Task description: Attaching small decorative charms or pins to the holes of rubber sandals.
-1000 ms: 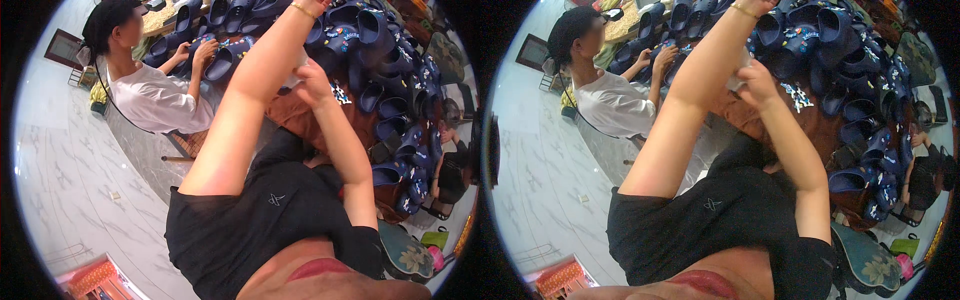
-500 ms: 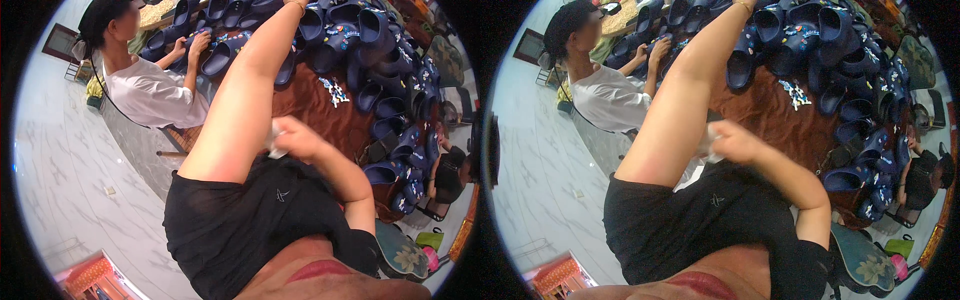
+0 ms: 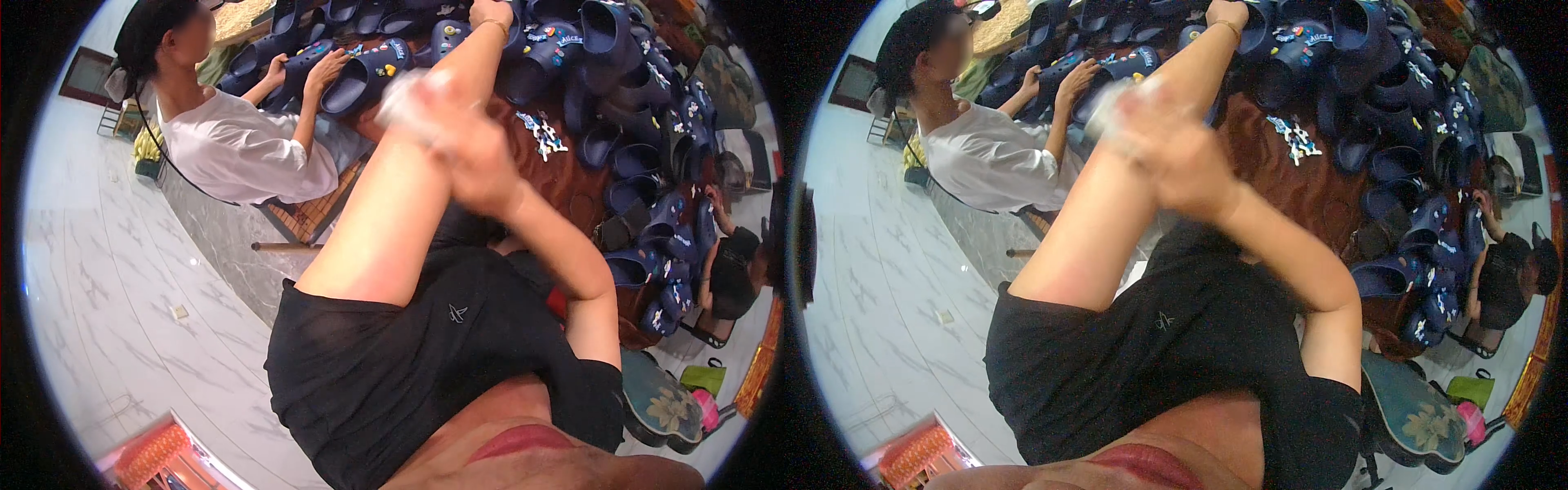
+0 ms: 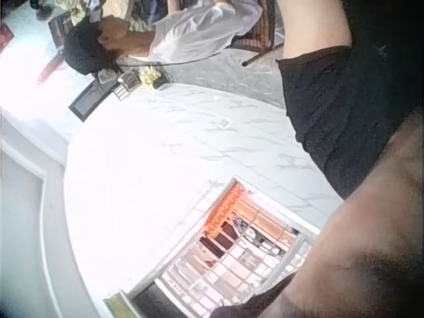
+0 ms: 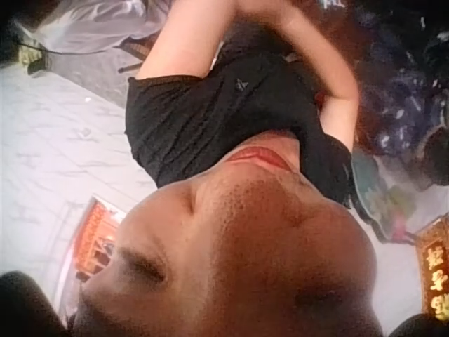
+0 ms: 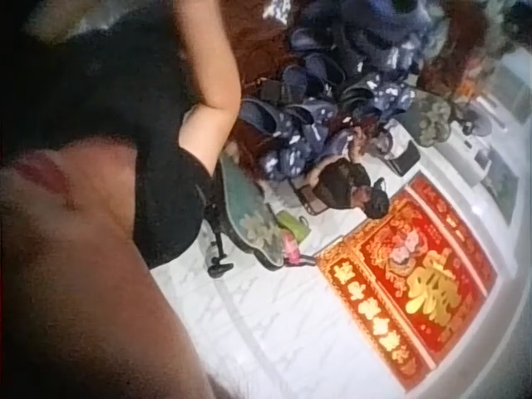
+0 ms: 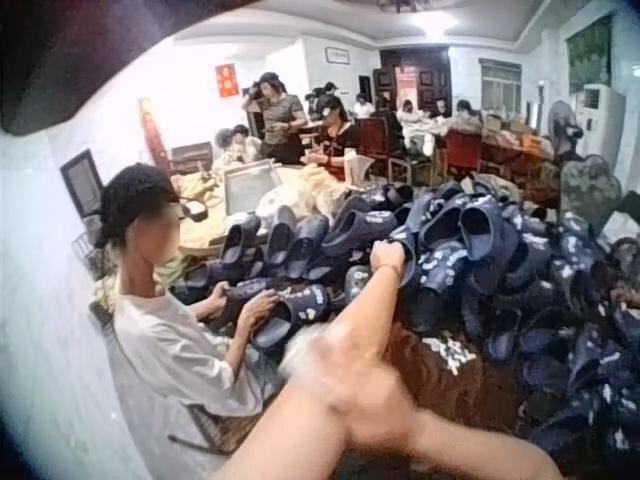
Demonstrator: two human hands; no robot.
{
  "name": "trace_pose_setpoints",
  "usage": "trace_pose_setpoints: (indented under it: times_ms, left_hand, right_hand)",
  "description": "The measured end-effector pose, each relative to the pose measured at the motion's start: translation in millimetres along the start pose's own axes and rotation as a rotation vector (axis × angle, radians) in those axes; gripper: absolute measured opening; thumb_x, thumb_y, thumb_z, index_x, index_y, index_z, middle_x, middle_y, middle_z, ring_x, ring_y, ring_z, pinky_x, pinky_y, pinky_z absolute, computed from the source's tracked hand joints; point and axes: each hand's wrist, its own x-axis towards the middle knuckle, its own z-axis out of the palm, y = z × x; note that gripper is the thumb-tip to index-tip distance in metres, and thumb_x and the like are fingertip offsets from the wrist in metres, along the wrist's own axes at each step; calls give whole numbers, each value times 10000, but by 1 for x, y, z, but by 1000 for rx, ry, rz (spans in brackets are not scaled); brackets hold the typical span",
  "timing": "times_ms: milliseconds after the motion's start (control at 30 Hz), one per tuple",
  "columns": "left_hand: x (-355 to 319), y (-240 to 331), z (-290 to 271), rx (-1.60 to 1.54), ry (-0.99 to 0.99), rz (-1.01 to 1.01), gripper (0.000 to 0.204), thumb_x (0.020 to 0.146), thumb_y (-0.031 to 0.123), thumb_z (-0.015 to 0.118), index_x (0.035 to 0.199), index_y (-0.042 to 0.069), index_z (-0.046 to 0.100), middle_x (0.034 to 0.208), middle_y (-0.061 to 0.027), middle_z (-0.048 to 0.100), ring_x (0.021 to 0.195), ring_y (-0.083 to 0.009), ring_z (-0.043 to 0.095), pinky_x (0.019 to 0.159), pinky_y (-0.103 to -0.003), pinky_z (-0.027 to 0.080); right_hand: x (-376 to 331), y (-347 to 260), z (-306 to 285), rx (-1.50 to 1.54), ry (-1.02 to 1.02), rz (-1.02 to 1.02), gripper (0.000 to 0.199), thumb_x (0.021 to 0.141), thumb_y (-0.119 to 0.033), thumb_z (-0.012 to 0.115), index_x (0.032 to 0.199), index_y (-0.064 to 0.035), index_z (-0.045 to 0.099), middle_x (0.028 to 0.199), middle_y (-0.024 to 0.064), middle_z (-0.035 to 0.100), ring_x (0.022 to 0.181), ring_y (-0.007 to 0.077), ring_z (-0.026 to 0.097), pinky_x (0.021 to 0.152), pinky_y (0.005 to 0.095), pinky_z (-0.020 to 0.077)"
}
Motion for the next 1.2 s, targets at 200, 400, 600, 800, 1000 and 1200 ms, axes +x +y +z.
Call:
trace_pose_setpoints:
  times_ms: [200, 400, 600, 800, 1000, 1200]
  left_hand:
    - [-27, -45, -160, 718, 109, 458, 255, 751, 300, 542, 882, 96, 621, 995, -178, 571, 1000, -307, 512, 857, -391, 361]
    - [-66, -37, -158, 1177, 24, 1240, 139, 792, 182, 484, 829, 100, 591, 867, -22, 592, 826, -164, 542, 764, -291, 416]
    - [-64, -54, -140, 1096, -54, 1421, 125, 761, 173, 488, 765, 118, 600, 847, -22, 589, 831, -174, 541, 760, -288, 417]
    - [-57, -90, -119, 1107, 48, 1723, 127, 717, 177, 495, 725, 167, 621, 857, 26, 567, 902, -149, 518, 829, -280, 384]
    - [-41, -101, -99, 1357, -34, 1788, 146, 726, 224, 500, 779, 157, 619, 841, -6, 572, 853, -142, 515, 800, -299, 352]
    - [-76, -93, -94, 1121, -142, 1657, 111, 675, 231, 530, 627, 165, 605, 733, 39, 529, 807, -127, 497, 766, -286, 338]
  right_hand:
    - [10, -171, 15, 862, -357, -431, 335, 733, -99, 518, 1060, -27, 531, 1131, 170, 519, 1062, 317, 492, 941, 421, 347]
    - [66, -12, -1, 466, 85, 141, 289, 885, -77, 346, 1093, -21, 539, 990, 46, 588, 823, 97, 546, 733, 214, 435]
    - [38, 44, 61, 74, 28, 218, 277, 815, -281, 474, 955, -77, 597, 888, 191, 596, 830, 352, 566, 733, 409, 427]
    - [87, 20, -8, -77, 331, 393, 230, 799, -239, 531, 955, -86, 602, 909, 149, 620, 785, 254, 601, 673, 423, 459]
    - [56, 41, 32, -227, -216, 297, 269, 844, -227, 472, 970, -25, 597, 957, 143, 602, 884, 192, 562, 799, 316, 415]
    - [13, -28, 48, 313, -159, 167, 283, 829, -209, 415, 929, -16, 596, 880, 192, 595, 856, 314, 564, 761, 364, 427]
